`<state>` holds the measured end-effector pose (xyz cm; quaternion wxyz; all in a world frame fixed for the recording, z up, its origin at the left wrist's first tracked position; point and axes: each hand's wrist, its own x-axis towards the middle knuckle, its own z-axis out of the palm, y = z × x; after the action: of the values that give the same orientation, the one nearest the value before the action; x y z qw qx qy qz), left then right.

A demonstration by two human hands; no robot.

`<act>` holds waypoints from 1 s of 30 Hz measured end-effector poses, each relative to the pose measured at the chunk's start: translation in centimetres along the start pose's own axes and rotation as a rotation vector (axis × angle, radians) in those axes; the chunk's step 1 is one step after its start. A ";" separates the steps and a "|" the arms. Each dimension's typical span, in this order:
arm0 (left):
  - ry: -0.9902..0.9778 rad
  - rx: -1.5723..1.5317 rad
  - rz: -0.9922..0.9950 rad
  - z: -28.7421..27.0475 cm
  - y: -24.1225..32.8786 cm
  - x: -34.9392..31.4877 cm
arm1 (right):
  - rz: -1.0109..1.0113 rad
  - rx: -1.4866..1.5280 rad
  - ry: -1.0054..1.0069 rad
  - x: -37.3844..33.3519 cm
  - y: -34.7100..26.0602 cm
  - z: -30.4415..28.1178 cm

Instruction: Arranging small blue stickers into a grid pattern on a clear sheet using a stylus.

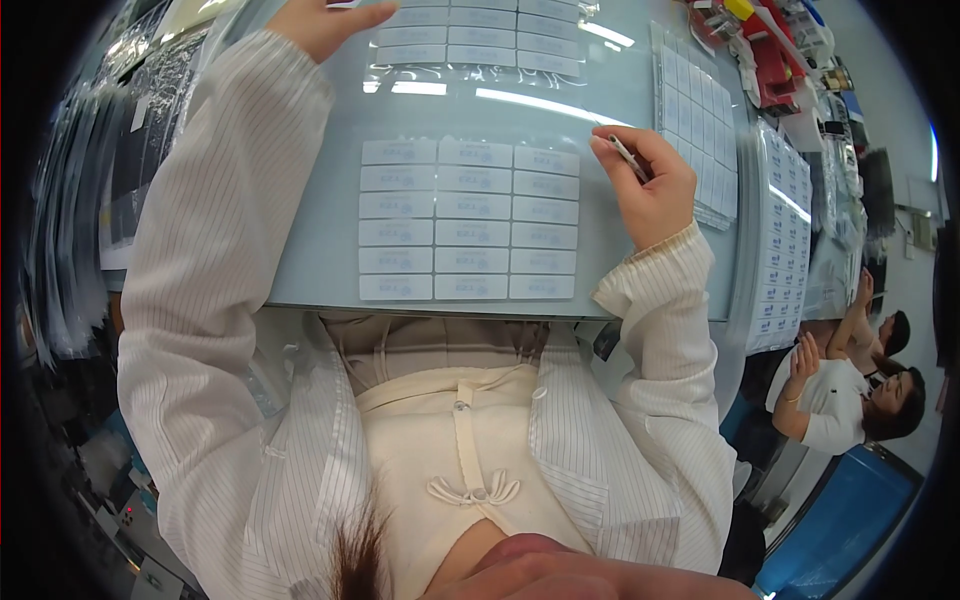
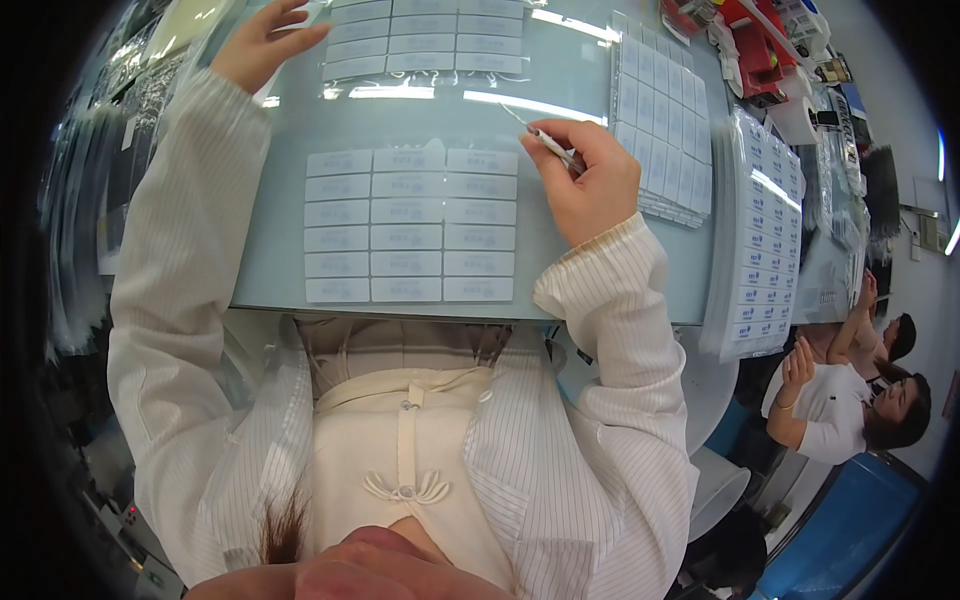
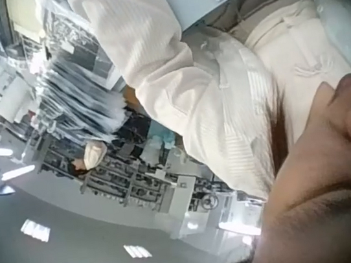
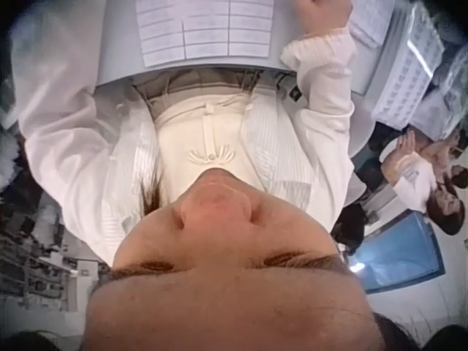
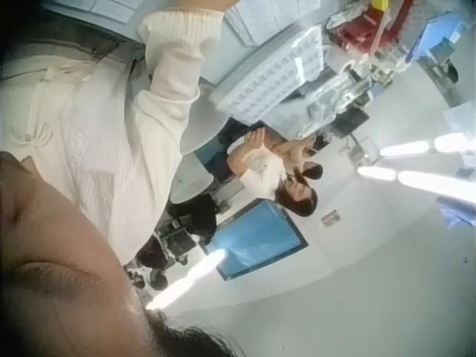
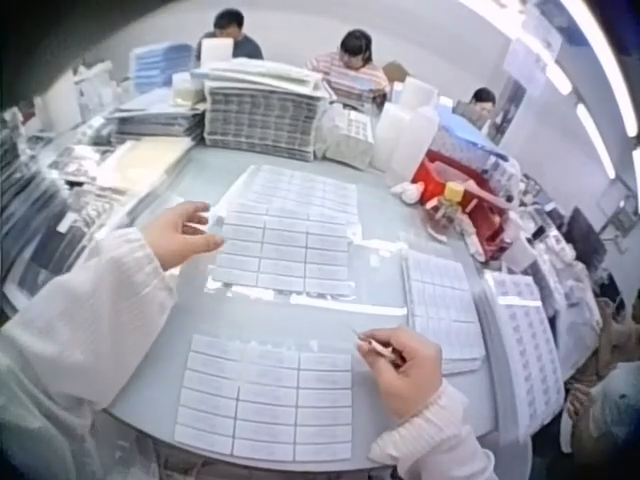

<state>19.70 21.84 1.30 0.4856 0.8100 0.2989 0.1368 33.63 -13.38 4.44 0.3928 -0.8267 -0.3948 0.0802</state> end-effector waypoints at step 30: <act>-0.186 -1.018 -0.052 4.6 8.4 -14.7 | 0.353 1.041 -0.306 -1.7 -6.4 2.5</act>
<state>13.49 6.61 7.37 0.8460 0.4721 0.1699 0.1803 27.61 -10.64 7.00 0.6674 -0.5566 -0.2115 0.4474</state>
